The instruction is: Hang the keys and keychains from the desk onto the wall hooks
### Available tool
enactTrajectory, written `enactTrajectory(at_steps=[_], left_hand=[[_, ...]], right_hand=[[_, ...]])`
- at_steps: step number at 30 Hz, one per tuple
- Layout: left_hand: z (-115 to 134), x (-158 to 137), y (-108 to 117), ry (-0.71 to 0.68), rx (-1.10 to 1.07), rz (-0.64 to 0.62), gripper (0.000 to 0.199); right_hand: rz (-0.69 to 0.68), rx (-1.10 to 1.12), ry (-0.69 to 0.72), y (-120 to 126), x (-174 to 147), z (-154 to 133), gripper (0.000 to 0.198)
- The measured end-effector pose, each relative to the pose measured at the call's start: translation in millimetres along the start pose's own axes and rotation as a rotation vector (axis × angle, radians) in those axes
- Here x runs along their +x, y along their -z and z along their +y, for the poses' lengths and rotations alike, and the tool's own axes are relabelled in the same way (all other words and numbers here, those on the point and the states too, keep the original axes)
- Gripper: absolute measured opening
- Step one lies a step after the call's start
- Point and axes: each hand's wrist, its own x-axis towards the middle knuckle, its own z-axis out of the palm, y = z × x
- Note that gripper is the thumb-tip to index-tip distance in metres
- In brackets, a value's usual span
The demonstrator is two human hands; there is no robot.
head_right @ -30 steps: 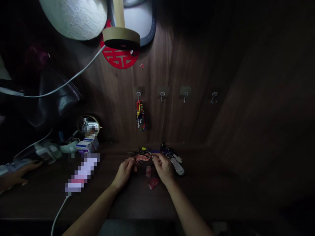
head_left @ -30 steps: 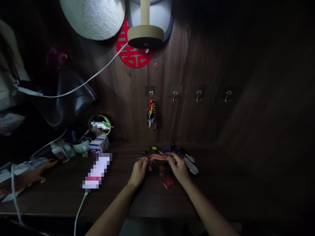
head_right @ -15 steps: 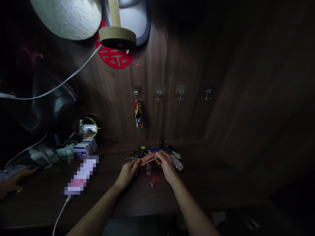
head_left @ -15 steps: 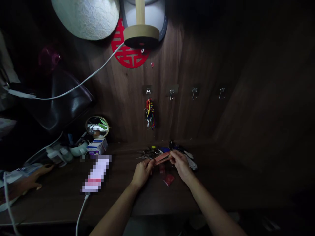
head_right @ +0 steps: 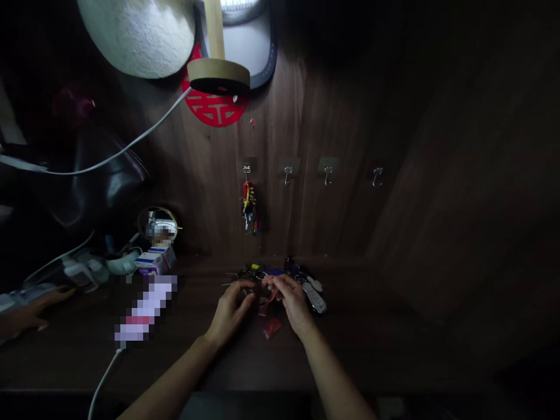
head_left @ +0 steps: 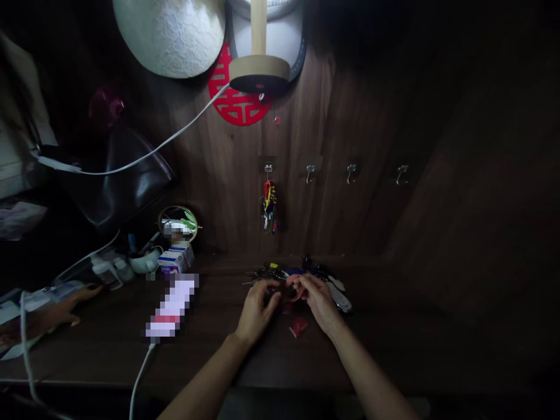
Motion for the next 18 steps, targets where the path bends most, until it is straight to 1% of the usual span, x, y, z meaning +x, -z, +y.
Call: enactTrajectory(at_steps=[2,4,5,6,9,10,11,14,18], left_hand=[[4,0,-7,-0.002,-0.022,-0.039,0.03],[7,0,-15,-0.003,-0.035,-0.073,0.048],[9,0,-18,-0.001,-0.034,-0.089,0.053],[10,0,-21,0.001,-0.023,-0.11,0.053],[15,-1,-25,0.016,0.087,-0.186,0.026],[16,-1,-25,0.021,0.133,-0.202,0.025],[18,-2,-25,0.026,0.17,-0.208,0.028],[21,-5,-23,0.032,0.21,-0.177,0.03],[24,-8,-22,0.059,0.186,-0.075,0.029]], right_hand=[[-0.008,-0.01,0.039,1,0,0,0.024],[-0.019,-0.012,0.062,2,-1,-1,0.025],[-0.017,-0.005,0.068,3,-1,-1,0.025],[-0.004,0.013,0.07,3,-2,-2,0.025],[0.057,0.141,0.055,5,-4,-6,0.02],[0.067,0.198,0.041,6,-5,-7,0.019],[0.065,0.251,0.021,6,-5,-8,0.018],[0.03,0.344,-0.012,7,-6,-11,0.018],[0.012,0.332,0.03,4,0,-19,0.016]])
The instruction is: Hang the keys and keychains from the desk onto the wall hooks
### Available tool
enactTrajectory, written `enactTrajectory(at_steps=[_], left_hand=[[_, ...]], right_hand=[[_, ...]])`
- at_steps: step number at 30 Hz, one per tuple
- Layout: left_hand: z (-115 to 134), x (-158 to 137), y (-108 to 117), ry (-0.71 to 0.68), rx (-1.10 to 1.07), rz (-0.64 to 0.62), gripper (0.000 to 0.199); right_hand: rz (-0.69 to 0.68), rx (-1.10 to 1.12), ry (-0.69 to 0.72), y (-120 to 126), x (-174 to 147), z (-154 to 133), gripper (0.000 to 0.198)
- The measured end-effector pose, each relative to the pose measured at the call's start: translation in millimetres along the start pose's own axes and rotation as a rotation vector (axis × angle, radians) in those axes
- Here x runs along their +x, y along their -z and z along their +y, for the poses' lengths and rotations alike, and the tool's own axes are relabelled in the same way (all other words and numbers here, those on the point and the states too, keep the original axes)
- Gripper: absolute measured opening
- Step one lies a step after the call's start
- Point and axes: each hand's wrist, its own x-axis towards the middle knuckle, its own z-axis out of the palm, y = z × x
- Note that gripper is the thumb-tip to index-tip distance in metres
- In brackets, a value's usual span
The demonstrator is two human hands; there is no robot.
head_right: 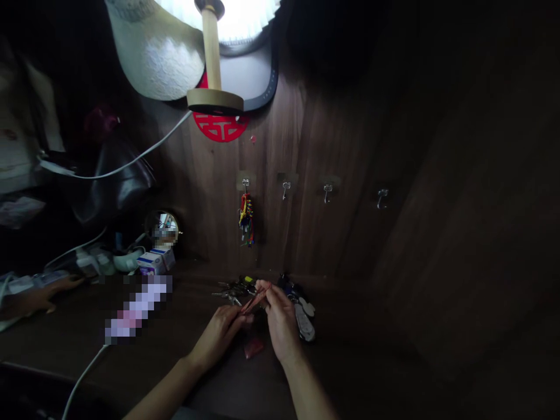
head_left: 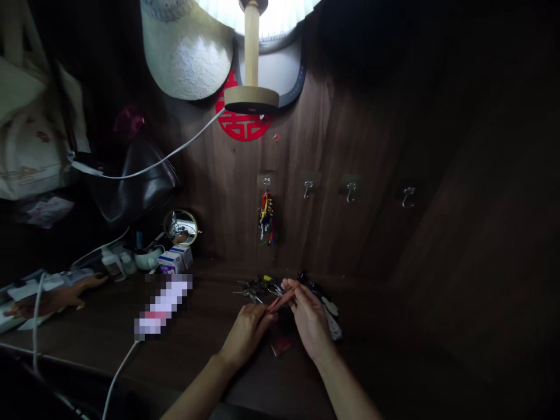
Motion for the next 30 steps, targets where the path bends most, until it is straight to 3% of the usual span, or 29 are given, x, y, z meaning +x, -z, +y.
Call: enactTrajectory(at_steps=[5,8,11,16,23,30], left_hand=[[-3,0,3,0.079,-0.076,0.168,0.027],[-8,2,7,0.142,-0.126,0.227,0.028],[-13,5,10,0.188,-0.136,0.253,0.027],[-23,10,9,0.204,-0.137,0.199,0.026],[-33,17,7,0.219,-0.116,0.177,0.024],[-32,17,9,0.201,-0.126,0.167,0.025]], right_hand=[[-0.138,-0.22,0.098,-18,23,-23,0.026],[-0.235,-0.431,0.273,-36,45,-43,0.025],[-0.206,-0.637,0.482,-54,71,-60,0.018],[-0.123,-0.799,0.682,-80,117,-76,0.019],[-0.029,-0.966,0.822,-118,163,-95,0.019],[0.026,-1.094,0.799,-140,198,-89,0.011]])
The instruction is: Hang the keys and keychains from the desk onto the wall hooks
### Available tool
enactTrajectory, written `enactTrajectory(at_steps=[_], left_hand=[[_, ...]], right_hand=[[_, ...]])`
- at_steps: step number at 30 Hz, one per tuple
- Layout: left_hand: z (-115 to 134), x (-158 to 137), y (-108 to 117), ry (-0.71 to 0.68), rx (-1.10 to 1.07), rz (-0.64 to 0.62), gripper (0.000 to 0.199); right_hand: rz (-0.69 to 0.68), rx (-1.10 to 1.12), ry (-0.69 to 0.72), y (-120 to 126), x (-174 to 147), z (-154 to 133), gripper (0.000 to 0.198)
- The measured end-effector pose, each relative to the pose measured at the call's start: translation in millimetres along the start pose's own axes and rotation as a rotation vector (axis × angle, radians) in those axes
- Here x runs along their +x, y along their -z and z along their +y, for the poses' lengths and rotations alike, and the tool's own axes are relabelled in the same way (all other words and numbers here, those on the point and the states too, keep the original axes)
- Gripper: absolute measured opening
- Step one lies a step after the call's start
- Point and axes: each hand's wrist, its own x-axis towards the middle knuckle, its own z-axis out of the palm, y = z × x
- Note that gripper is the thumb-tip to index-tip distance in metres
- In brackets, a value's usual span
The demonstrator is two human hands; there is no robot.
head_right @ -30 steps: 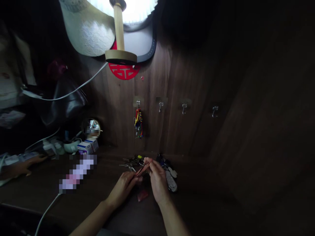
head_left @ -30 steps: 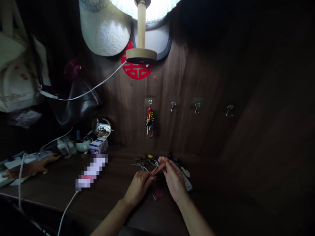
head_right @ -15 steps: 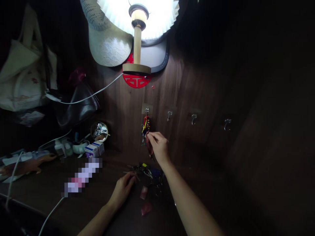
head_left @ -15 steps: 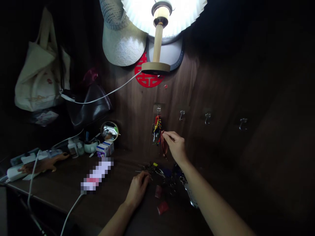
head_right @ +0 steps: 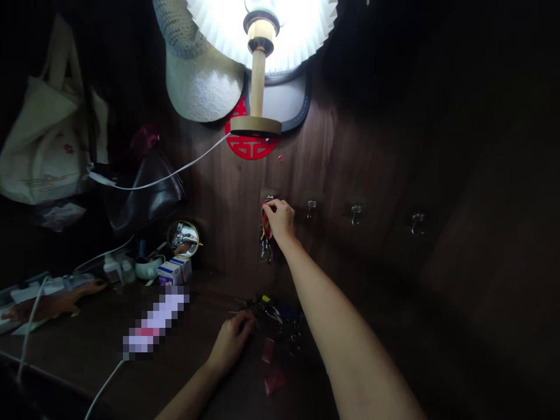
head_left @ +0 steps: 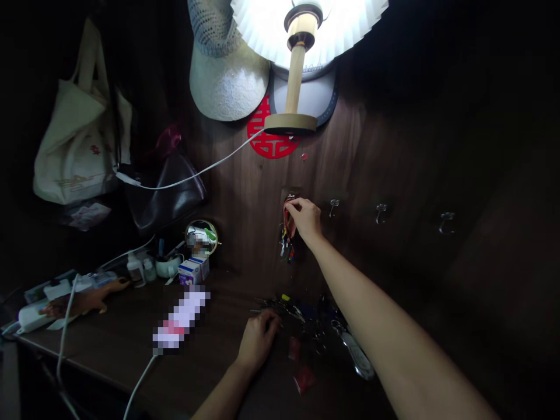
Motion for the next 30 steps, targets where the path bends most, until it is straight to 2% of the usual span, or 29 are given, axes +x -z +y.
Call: enactTrajectory(at_steps=[7,17,24,30], left_hand=[[1,0,2,0.005,0.006,-0.007,0.023],[-1,1,1,0.008,0.07,-0.023,0.025],[-1,1,1,0.017,0.078,-0.041,0.026],[-1,1,1,0.018,0.069,-0.062,0.026]], right_hand=[[0.016,-0.1,-0.146,-14,-10,11,0.011],[-0.045,-0.101,-0.208,-9,-49,23,0.02],[-0.082,0.019,-0.219,4,-87,33,0.02],[-0.225,0.099,-0.294,29,-144,52,0.017]])
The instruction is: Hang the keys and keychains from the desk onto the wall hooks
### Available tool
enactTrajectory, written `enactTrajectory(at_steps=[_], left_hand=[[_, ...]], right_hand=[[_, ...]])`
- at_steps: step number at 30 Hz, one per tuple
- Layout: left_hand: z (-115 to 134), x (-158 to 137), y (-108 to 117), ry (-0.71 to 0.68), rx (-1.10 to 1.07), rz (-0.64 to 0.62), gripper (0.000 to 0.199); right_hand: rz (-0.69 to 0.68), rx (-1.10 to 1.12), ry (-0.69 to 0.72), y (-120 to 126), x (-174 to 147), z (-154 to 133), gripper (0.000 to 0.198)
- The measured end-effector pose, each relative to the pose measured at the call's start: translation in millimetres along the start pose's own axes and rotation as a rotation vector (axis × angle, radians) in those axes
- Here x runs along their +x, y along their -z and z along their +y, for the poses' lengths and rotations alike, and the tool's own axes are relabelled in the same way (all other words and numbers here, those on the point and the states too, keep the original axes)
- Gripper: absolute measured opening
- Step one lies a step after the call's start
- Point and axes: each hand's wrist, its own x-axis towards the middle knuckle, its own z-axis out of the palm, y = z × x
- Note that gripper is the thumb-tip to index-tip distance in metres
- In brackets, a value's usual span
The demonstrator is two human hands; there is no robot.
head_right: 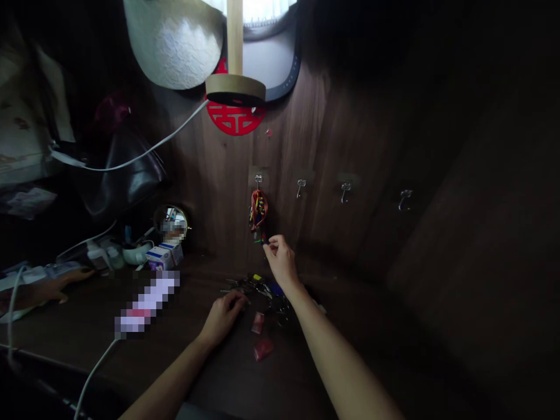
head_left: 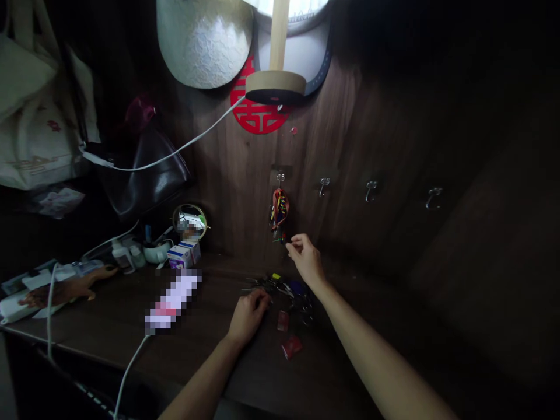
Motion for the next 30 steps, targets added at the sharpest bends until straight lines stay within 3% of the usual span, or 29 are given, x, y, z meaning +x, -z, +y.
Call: enactTrajectory(at_steps=[6,14,18,24,30], left_hand=[[2,0,0,0.008,0.016,0.006,0.026],[6,1,0,0.019,0.019,-0.012,0.029],[7,1,0,0.022,0.027,-0.012,0.03],[8,-1,0,0.015,0.048,-0.025,0.027],[7,-4,-4,-0.108,0.062,-0.105,0.021]], right_hand=[[-0.106,-0.006,-0.112,21,-54,40,0.017],[-0.176,-0.21,-0.029,57,-98,66,0.017],[-0.146,-0.326,0.017,64,-107,74,0.018],[-0.134,-0.309,-0.047,65,-107,77,0.02],[-0.151,-0.356,-0.015,65,-107,76,0.019]])
